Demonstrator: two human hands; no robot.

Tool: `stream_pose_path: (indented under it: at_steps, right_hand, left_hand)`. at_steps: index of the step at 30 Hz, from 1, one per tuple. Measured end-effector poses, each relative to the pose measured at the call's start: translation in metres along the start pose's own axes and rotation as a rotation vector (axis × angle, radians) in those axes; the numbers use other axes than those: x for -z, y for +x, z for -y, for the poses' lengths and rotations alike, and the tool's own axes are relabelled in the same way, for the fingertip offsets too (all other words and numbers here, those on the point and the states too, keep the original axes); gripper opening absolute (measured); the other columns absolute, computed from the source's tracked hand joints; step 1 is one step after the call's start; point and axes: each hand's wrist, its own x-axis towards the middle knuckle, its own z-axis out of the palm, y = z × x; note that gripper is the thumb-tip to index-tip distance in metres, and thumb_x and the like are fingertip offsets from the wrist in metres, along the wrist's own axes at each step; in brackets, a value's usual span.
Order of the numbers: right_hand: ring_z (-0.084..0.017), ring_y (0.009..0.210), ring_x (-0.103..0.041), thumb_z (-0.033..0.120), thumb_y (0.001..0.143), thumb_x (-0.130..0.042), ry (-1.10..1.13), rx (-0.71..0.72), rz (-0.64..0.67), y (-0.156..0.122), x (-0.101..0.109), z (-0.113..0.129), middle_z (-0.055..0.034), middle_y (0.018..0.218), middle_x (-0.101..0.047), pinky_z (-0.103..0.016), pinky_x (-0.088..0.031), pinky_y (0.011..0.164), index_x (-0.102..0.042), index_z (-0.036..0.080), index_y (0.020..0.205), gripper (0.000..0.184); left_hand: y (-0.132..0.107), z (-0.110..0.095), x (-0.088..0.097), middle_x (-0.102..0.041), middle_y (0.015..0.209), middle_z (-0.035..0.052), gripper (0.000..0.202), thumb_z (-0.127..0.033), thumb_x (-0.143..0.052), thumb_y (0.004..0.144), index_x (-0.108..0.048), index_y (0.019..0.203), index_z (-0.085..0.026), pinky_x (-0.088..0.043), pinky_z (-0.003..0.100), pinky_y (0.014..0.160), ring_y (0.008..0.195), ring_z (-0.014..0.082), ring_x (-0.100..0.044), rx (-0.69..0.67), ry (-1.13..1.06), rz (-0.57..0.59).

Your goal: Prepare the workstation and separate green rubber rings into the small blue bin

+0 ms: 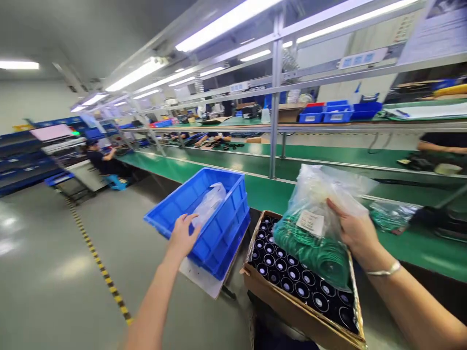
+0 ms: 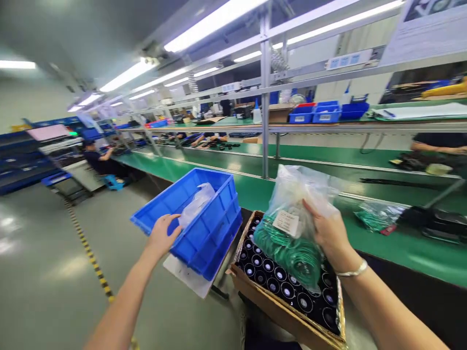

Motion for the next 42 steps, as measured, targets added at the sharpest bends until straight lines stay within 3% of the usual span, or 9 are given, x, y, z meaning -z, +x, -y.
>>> stream_pose_path:
  at_steps: [5, 8, 11, 14, 18, 25, 30, 36, 42]
  right_hand:
    - [-0.024, 0.093, -0.073, 0.037, 0.058, -0.089, 0.339, -0.180, -0.065, 0.028, -0.071, -0.004, -0.0027, 0.105, -0.077, -0.041, -0.062, 0.087, -0.074, 0.023, 0.098, 0.045]
    - [-0.026, 0.094, -0.073, 0.034, 0.056, -0.090, 0.415, -0.205, -0.036, 0.049, -0.117, 0.002, -0.0019, 0.101, -0.078, -0.044, -0.062, 0.088, -0.073, 0.023, 0.098, 0.046]
    - [-0.029, 0.097, -0.072, 0.034, 0.056, -0.088, 0.424, -0.218, 0.007, 0.069, -0.162, 0.010, -0.0026, 0.097, -0.078, -0.047, -0.062, 0.088, -0.071, 0.022, 0.096, 0.045]
    - [-0.031, 0.098, -0.072, 0.032, 0.058, -0.087, 0.437, -0.214, 0.039, 0.085, -0.206, 0.018, -0.0024, 0.096, -0.078, -0.048, -0.062, 0.087, -0.070, 0.023, 0.097, 0.044]
    - [-0.031, 0.098, -0.072, 0.030, 0.059, -0.085, 0.478, -0.164, 0.107, 0.096, -0.266, 0.029, -0.0025, 0.098, -0.076, -0.050, -0.062, 0.086, -0.068, 0.023, 0.098, 0.044]
    - [-0.027, 0.098, -0.071, 0.031, 0.066, -0.081, 0.497, -0.088, 0.222, 0.110, -0.387, 0.046, -0.0040, 0.106, -0.074, -0.046, -0.061, 0.088, -0.067, 0.020, 0.108, 0.046]
    - [-0.025, 0.110, -0.066, 0.038, 0.075, -0.073, 0.352, -0.095, 0.232, 0.105, -0.470, -0.001, -0.0065, 0.120, -0.071, -0.038, -0.056, 0.094, -0.066, 0.018, 0.119, 0.049]
    - [-0.026, 0.096, -0.066, 0.030, 0.066, -0.081, -0.128, -0.448, 0.328, 0.078, -0.501, -0.100, -0.0106, 0.096, -0.077, -0.038, -0.053, 0.087, -0.074, 0.011, 0.091, 0.032]
    - [-0.023, 0.087, -0.064, 0.034, 0.077, -0.072, -0.276, -0.510, 0.305, 0.101, -0.498, -0.132, -0.0101, 0.094, -0.075, -0.034, -0.051, 0.079, -0.071, 0.011, 0.093, 0.028]
  left_hand:
    - [0.094, 0.026, -0.034, -0.042, 0.149, 0.0156, 0.033, -0.028, -0.050, 0.091, -0.071, 0.114, -0.019, -0.038, 0.049, 0.113, 0.142, 0.0373, -0.039, -0.153, 0.175, 0.261]
    - [0.128, 0.034, -0.055, -0.060, 0.131, 0.0161, 0.037, -0.022, -0.056, 0.087, -0.068, 0.121, -0.018, -0.047, 0.042, 0.101, 0.121, 0.0328, -0.061, -0.165, 0.264, 0.372]
    - [0.152, 0.049, -0.058, -0.072, 0.107, 0.0118, 0.035, -0.012, -0.048, 0.085, -0.071, 0.112, -0.017, -0.051, 0.037, 0.092, 0.102, 0.0266, -0.070, -0.126, 0.287, 0.396]
    - [0.174, 0.076, -0.035, -0.072, 0.114, 0.0133, 0.039, -0.013, -0.040, 0.087, -0.071, 0.110, -0.015, -0.049, 0.036, 0.097, 0.110, 0.0265, -0.066, -0.120, 0.269, 0.334]
    - [0.190, 0.121, 0.017, -0.074, 0.108, 0.0096, 0.039, -0.031, -0.041, 0.088, -0.074, 0.105, -0.020, -0.052, 0.036, 0.092, 0.102, 0.0265, -0.068, -0.111, 0.166, 0.141]
    - [0.167, 0.184, 0.086, -0.075, 0.088, 0.0007, 0.036, -0.048, -0.047, 0.084, -0.077, 0.093, -0.029, -0.053, 0.028, 0.072, 0.083, 0.0204, -0.069, -0.029, 0.007, 0.018]
    - [0.156, 0.220, 0.097, -0.075, 0.090, -0.0016, 0.035, -0.050, -0.048, 0.084, -0.076, 0.095, -0.032, -0.053, 0.026, 0.067, 0.076, 0.0182, -0.068, 0.071, -0.037, 0.123]
    - [0.161, 0.241, 0.074, -0.075, 0.097, 0.0010, 0.037, -0.045, -0.043, 0.090, -0.075, 0.100, -0.030, -0.055, 0.027, 0.070, 0.083, 0.0188, -0.069, 0.001, -0.042, 0.162]
    - [0.164, 0.256, 0.060, -0.073, 0.096, 0.0022, 0.040, -0.045, -0.038, 0.092, -0.074, 0.102, -0.029, -0.053, 0.026, 0.064, 0.080, 0.0183, -0.068, 0.001, -0.016, 0.170]
